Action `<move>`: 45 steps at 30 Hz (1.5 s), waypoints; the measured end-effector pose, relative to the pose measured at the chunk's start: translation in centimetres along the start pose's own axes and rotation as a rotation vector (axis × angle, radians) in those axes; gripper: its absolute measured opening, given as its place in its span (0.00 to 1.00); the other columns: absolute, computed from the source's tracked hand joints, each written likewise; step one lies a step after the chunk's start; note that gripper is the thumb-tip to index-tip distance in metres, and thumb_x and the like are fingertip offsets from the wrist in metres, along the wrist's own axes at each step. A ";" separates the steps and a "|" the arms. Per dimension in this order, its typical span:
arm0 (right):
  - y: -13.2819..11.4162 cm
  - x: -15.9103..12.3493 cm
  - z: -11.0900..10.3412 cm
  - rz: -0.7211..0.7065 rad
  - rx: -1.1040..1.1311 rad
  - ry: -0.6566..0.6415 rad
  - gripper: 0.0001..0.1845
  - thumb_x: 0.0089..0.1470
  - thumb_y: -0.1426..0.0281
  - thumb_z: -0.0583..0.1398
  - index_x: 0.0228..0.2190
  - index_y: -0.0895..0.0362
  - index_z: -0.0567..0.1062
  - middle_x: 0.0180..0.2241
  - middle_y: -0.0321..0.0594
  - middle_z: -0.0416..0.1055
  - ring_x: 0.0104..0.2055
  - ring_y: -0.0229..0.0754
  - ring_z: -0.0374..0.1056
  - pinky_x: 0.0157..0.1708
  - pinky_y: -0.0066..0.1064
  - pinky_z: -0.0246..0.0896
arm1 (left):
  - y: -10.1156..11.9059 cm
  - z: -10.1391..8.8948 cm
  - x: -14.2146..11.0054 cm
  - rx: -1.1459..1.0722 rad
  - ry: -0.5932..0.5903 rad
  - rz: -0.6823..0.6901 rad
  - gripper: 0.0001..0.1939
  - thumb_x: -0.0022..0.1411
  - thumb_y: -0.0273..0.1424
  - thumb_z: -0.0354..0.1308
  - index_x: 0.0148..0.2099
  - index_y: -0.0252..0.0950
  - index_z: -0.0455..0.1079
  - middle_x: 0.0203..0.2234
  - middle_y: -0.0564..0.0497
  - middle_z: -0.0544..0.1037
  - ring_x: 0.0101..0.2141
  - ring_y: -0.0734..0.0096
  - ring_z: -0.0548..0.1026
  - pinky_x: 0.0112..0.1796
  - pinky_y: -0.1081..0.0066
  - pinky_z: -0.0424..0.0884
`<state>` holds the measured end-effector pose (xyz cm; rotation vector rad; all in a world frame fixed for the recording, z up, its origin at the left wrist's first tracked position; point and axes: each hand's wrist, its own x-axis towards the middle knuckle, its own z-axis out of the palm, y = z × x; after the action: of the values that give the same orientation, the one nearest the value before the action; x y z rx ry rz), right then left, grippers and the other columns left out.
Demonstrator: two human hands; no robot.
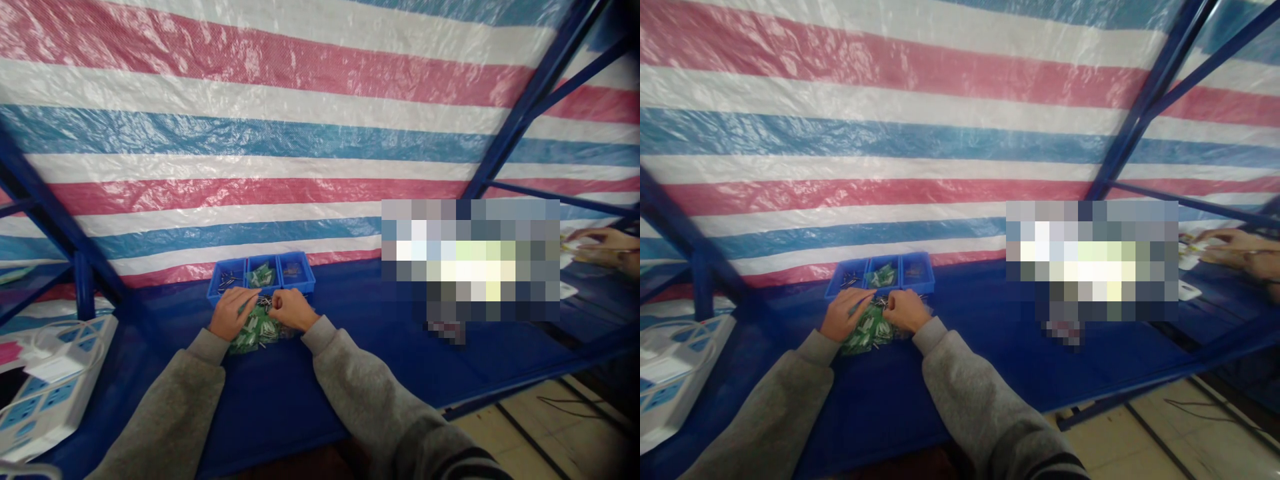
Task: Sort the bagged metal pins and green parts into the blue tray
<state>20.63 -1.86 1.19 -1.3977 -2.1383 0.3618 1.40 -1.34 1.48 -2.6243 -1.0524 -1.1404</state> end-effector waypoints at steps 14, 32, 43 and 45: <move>0.9 0.4 1.3 -0.125 0.360 0.251 0.06 0.55 0.71 0.55 0.31 0.57 0.73 0.28 0.35 0.72 0.30 0.36 0.66 0.32 0.25 0.57 | -0.1 0.4 0.0 0.087 0.047 -0.018 0.12 0.61 0.36 0.53 0.45 0.39 0.71 0.40 0.47 0.74 0.43 0.64 0.71 0.46 0.62 0.65; 0.0 -0.2 1.2 -0.052 0.454 0.302 0.09 0.56 0.66 0.55 0.32 0.58 0.73 0.31 0.38 0.72 0.32 0.37 0.66 0.34 0.26 0.58 | 0.2 0.7 -0.1 0.085 0.058 -0.093 0.14 0.65 0.34 0.46 0.37 0.35 0.71 0.30 0.47 0.76 0.35 0.67 0.72 0.39 0.66 0.66; -0.6 -0.4 1.0 -0.084 0.387 0.283 0.18 0.60 0.62 0.50 0.26 0.58 0.71 0.23 0.34 0.68 0.28 0.34 0.62 0.30 0.23 0.53 | 1.7 0.5 0.4 -0.259 0.209 -0.263 0.09 0.59 0.36 0.56 0.37 0.36 0.72 0.31 0.49 0.77 0.33 0.69 0.74 0.37 0.69 0.70; -0.5 -0.3 1.2 -0.069 0.385 0.292 0.18 0.61 0.62 0.50 0.25 0.58 0.71 0.23 0.34 0.67 0.27 0.34 0.62 0.29 0.23 0.53 | 1.8 0.7 0.5 -0.347 0.240 -0.320 0.09 0.59 0.36 0.56 0.36 0.36 0.72 0.33 0.48 0.76 0.36 0.68 0.74 0.36 0.69 0.71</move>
<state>19.65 -2.28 0.43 -1.0812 -1.7622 0.4806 3.18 -2.17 1.67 -2.5199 -1.3604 -1.8035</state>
